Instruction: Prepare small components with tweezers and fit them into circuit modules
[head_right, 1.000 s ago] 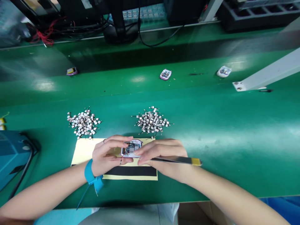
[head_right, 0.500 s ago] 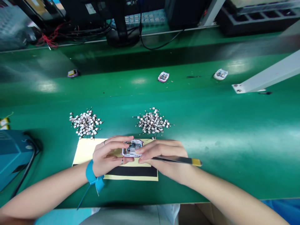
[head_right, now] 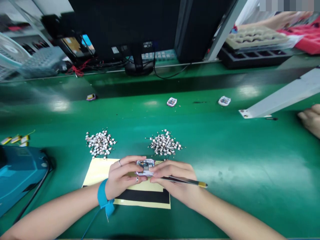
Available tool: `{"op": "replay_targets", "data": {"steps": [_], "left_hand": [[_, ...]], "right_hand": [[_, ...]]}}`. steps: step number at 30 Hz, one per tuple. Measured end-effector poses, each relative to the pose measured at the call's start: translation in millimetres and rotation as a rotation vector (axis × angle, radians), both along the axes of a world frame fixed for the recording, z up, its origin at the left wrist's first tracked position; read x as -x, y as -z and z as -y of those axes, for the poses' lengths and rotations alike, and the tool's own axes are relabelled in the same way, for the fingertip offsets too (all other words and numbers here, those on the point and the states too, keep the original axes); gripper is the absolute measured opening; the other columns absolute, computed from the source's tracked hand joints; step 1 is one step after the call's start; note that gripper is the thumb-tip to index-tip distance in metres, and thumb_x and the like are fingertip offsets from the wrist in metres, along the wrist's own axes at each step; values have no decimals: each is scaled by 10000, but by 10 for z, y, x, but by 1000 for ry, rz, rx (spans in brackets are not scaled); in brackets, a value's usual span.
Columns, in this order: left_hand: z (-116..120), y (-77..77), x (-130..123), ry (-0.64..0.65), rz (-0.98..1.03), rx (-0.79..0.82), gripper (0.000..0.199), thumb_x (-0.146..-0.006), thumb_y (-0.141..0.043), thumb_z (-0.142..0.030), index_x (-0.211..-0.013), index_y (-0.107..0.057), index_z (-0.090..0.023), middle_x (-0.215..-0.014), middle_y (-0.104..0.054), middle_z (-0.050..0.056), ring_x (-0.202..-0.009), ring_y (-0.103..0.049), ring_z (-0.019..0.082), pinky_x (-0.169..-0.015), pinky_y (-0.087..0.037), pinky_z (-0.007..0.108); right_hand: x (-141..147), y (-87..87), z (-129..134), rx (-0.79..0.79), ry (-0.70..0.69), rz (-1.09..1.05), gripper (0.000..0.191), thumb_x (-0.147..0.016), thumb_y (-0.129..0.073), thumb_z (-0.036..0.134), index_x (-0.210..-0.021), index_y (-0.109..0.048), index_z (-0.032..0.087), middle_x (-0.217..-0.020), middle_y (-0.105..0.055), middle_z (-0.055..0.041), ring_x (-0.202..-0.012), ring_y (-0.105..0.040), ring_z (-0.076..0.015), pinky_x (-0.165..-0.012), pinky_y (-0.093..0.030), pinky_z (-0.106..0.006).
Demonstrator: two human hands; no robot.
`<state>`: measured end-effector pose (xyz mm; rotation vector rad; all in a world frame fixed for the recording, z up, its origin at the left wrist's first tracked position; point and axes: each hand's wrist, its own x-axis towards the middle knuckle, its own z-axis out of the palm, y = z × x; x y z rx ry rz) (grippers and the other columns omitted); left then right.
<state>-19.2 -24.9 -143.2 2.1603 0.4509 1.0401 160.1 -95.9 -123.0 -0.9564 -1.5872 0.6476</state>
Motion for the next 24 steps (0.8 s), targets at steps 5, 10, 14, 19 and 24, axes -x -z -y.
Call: {"op": "replay_targets", "data": {"steps": [5, 10, 14, 19, 24], "left_hand": [[-13, -105, 26, -26, 8, -31, 125, -681, -664, -182, -767, -594, -124, -971, -616, 120, -832, -621, 163, -702, -525, 217], [-158, -384, 126, -165, 50, -97, 98, -679, -661, -137, -742, -588, -152, -993, -610, 86, -862, -607, 158, -717, -510, 233], [-333, -573, 229, -320, 97, -73, 77, -685, -656, -168, -710, -584, -161, -979, -610, 78, -941, -575, 192, -779, -491, 301], [-570, -558, 358, -401, 104, 186, 172, -694, -639, -218, -832, -574, -140, -1038, -582, 98, -975, -566, 192, -836, -478, 319], [-945, -317, 442, -452, -87, 461, 266, -670, -644, -147, -899, -525, -80, -910, -631, 109, -851, -616, 177, -805, -486, 313]], "right_hand": [[-169, 9, -40, -75, 255, 31, 200, -671, -641, 21, -771, -615, 192, -815, -657, -19, -740, -631, -145, -655, -533, -251], [-382, 36, -131, -210, 581, 44, 157, -659, -662, 67, -737, -618, 197, -787, -654, -15, -740, -628, -163, -679, -519, -276], [-474, 61, -179, -379, 571, 300, 150, -674, -657, 92, -764, -632, 210, -847, -651, -10, -743, -629, -157, -688, -507, -258], [-503, 73, -184, -448, 533, 530, 120, -729, -614, 126, -815, -632, 209, -891, -650, -2, -730, -629, -131, -664, -511, -217], [-553, 56, -176, -452, 564, 490, 119, -721, -624, 127, -819, -630, 194, -884, -646, -2, -746, -619, -129, -699, -511, -222]]}}
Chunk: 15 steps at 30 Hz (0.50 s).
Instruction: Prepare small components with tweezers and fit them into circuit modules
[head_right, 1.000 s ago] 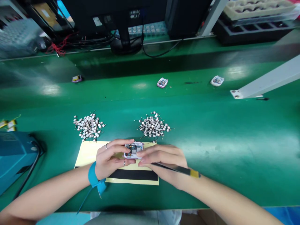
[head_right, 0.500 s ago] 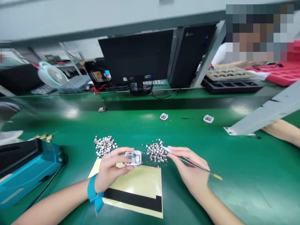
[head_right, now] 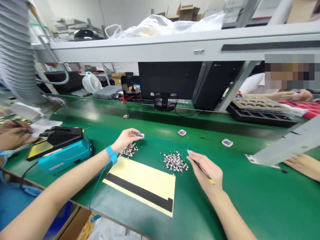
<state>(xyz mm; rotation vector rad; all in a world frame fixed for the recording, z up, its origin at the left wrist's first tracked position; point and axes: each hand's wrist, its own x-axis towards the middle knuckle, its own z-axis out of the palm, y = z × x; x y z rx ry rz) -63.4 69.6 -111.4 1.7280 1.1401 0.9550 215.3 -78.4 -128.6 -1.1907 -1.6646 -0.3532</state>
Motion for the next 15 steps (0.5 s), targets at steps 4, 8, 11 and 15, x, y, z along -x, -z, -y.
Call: {"op": "replay_targets", "data": {"steps": [4, 8, 11, 15], "left_hand": [[-487, 147, 64, -78, -144, -16, 265, -634, -685, -127, -862, -558, -81, -876, -624, 81, -823, -600, 175, -804, -470, 333], [-997, 243, 124, -134, -319, -43, 206, -794, -546, -222, -962, -540, -101, -959, -576, 65, -877, -561, 167, -787, -468, 370], [-1264, 336, 166, -150, -431, -65, 251, -834, -486, -267, -1034, -510, -116, -1034, -540, 75, -917, -543, 177, -782, -470, 378], [-1443, 418, 248, -131, -559, -116, 274, -833, -487, -270, -1062, -496, -120, -1066, -525, 81, -937, -535, 185, -791, -466, 386]], "right_hand": [[-83, 18, -24, 5, -24, -58, 93, -727, -612, 144, -808, -627, 188, -853, -641, -13, -731, -620, -141, -672, -528, -223], [-221, 116, -94, 51, -49, -42, 112, -740, -591, 174, -847, -612, 201, -864, -627, -21, -727, -617, -154, -658, -545, -232], [-360, 204, -142, 60, -16, -8, 118, -749, -576, 197, -863, -599, 213, -873, -618, -22, -705, -618, -161, -659, -556, -248], [-539, 281, -166, 80, -3, 59, 157, -751, -555, 217, -903, -592, 221, -911, -616, -27, -738, -626, -175, -662, -567, -250]]}}
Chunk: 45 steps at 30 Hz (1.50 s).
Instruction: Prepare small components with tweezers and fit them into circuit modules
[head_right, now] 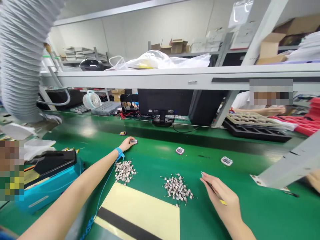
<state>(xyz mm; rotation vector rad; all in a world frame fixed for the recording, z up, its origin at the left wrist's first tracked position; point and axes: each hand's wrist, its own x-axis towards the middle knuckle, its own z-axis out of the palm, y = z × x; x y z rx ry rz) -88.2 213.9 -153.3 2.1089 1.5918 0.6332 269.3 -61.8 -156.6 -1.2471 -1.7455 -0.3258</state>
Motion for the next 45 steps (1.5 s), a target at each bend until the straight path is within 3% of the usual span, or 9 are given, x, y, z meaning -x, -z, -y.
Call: {"op": "replay_targets", "data": {"steps": [6, 12, 16, 21, 25, 29, 34, 39, 45], "left_hand": [[48, -196, -167, 51, -177, -48, 300, -831, -489, -274, -1094, -479, -131, -1116, -499, 89, -991, -510, 205, -838, -435, 422], [577, -398, -1310, 358, -241, -95, 440, -772, -556, -295, -1157, -431, -122, -1096, -535, 120, -1035, -505, 232, -879, -400, 356], [855, -310, -1997, 392, -257, -117, 513, -745, -561, -377, -1134, -432, -67, -1084, -532, 178, -1032, -505, 287, -851, -405, 349], [830, -106, -2291, 327, -266, -128, 515, -730, -592, -388, -1108, -453, -67, -1102, -517, 158, -1036, -490, 274, -868, -397, 418], [740, -85, -2328, 314, -220, -134, 334, -820, -500, -294, -1105, -468, -122, -1110, -510, 96, -1020, -498, 217, -870, -402, 440], [862, -238, -2256, 371, -97, -122, 435, -755, -557, -170, -1151, -407, -70, -1067, -552, 133, -984, -536, 217, -871, -420, 367], [1528, -574, -1794, 529, 103, -151, 533, -694, -584, -145, -1172, -348, -154, -1073, -570, 46, -994, -541, 139, -891, -415, 233], [2338, -996, -1285, 702, 353, -176, 561, -695, -587, -162, -1196, -336, -186, -1088, -572, 78, -992, -554, 186, -856, -450, 314], [2735, -1271, -936, 741, 463, -271, 578, -718, -588, -143, -1225, -319, -208, -1094, -583, 71, -998, -560, 174, -886, -440, 295]], "right_hand": [[-30, -16, 3, 7, 39, -14, 186, -744, -566, 167, -923, -585, 211, -945, -612, -40, -787, -621, -171, -631, -566, -222], [224, -236, 85, 7, 3, 1, 174, -756, -545, 85, -902, -578, 174, -931, -625, -68, -842, -610, -169, -747, -530, -290], [358, -367, 174, 3, -52, 30, 184, -766, -521, 64, -913, -573, 162, -962, -626, -90, -853, -610, -166, -753, -527, -294], [450, -413, 209, -120, -72, 60, 177, -766, -508, 73, -895, -591, 160, -907, -646, -87, -823, -623, -170, -695, -545, -273], [476, -448, 211, -131, -93, 39, 162, -756, -524, 59, -872, -600, 143, -885, -651, -92, -819, -625, -171, -695, -547, -270], [474, -507, 250, -75, -140, -105, 184, -741, -545, 31, -872, -601, 147, -914, -643, -81, -842, -615, -159, -745, -531, -277], [591, -703, 395, 6, -154, -419, 140, -714, -606, 54, -798, -611, 166, -839, -651, -46, -774, -625, -141, -707, -538, -244], [788, -990, 681, 115, -273, -517, 184, -672, -649, 54, -788, -604, 191, -817, -658, -22, -752, -633, -145, -673, -548, -242], [929, -1266, 881, 194, -460, -476, 331, -663, -647, 9, -894, -573, 233, -902, -643, -3, -818, -616, -149, -700, -538, -264]]}}
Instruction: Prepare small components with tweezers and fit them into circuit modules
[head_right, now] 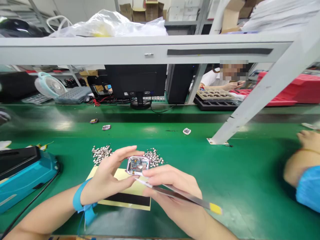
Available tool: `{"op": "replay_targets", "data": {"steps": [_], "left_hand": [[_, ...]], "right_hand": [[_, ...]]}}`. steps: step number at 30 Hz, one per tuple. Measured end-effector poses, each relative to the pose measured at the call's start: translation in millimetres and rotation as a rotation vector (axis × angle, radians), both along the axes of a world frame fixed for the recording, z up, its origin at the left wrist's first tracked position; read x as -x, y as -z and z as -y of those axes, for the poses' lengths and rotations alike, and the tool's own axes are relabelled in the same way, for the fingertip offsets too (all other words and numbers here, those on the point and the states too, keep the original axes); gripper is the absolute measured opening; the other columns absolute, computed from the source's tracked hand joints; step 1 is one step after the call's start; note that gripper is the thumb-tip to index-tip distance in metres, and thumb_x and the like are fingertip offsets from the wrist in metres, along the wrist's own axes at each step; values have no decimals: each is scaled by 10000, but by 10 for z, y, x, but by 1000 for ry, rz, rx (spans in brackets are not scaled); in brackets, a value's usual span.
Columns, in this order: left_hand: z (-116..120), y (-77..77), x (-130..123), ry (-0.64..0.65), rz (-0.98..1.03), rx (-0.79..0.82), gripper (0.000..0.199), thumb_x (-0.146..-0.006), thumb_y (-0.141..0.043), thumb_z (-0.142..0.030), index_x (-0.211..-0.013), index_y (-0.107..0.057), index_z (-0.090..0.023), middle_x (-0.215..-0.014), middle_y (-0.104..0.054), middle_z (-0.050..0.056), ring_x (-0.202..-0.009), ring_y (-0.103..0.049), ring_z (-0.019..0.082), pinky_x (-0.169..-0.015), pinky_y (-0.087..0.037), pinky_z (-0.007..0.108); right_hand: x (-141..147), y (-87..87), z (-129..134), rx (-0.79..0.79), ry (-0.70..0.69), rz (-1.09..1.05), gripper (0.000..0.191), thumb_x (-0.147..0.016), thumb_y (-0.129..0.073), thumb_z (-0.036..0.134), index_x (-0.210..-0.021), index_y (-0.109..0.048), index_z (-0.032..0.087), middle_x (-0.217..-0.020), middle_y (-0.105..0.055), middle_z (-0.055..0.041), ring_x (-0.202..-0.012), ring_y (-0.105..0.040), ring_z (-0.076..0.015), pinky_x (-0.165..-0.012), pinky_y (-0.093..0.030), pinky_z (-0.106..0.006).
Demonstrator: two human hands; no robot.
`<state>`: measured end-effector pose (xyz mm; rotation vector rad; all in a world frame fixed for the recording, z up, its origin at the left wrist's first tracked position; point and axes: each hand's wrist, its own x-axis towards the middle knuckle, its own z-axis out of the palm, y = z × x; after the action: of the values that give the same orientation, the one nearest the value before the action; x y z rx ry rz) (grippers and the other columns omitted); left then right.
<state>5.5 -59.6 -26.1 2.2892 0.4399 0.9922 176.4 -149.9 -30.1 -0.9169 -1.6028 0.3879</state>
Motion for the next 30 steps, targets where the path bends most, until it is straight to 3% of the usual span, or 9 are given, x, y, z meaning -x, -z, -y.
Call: {"op": "replay_targets", "data": {"steps": [5, 9, 14, 17, 20, 26, 30], "left_hand": [[-42, 102, 352, -50, 9, -24, 583, -704, -608, -150, -1213, -330, -212, -1068, -594, 52, -971, -568, 162, -880, -442, 281], [-156, 212, 682, -114, -17, 1, 529, -702, -609, -157, -1175, -376, -196, -1058, -594, 54, -953, -569, 158, -846, -460, 266], [-302, 48, 954, -151, -12, -98, 353, -720, -602, -198, -1055, -494, -176, -1006, -615, 67, -940, -565, 176, -846, -459, 297], [-344, -134, 984, -136, 5, -170, 175, -732, -575, -170, -905, -553, -175, -1005, -619, 73, -927, -569, 183, -837, -453, 317], [-346, -258, 952, -148, 33, -144, 103, -700, -564, -98, -765, -541, -174, -1024, -616, 64, -922, -566, 182, -808, -450, 313], [-296, -309, 894, -83, 173, -132, 173, -659, -651, -93, -664, -496, -168, -1064, -608, 60, -897, -581, 173, -792, -452, 300], [-261, -331, 898, -43, 202, -167, 167, -640, -678, -90, -661, -529, -161, -1062, -612, 78, -873, -593, 185, -745, -478, 302]], "right_hand": [[303, -41, -171, -18, 3, 100, 276, -672, -642, 17, -856, -591, 216, -865, -654, -8, -787, -628, -143, -714, -537, -240], [599, -22, -397, -94, -42, 313, 246, -718, -596, 32, -900, -606, 198, -886, -659, -29, -815, -630, -150, -747, -535, -232], [836, -195, -489, -118, -65, 480, 282, -784, -552, 127, -1040, -583, 240, -977, -642, -32, -939, -593, -173, -839, -503, -240], [894, -311, -466, -146, -48, 452, 255, -798, -550, 183, -1043, -583, 245, -939, -654, -39, -918, -604, -189, -785, -531, -254], [889, -360, -454, -206, -60, 326, 208, -785, -564, 156, -987, -597, 190, -907, -659, -62, -887, -614, -200, -731, -553, -272], [892, -350, -435, -108, -91, 66, 288, -669, -667, 69, -918, -604, 200, -918, -653, -30, -826, -627, -184, -735, -554, -281], [923, -349, -410, -164, -80, 14, 218, -740, -597, 76, -934, -601, 176, -886, -654, -33, -828, -621, -166, -705, -559, -251]]}}
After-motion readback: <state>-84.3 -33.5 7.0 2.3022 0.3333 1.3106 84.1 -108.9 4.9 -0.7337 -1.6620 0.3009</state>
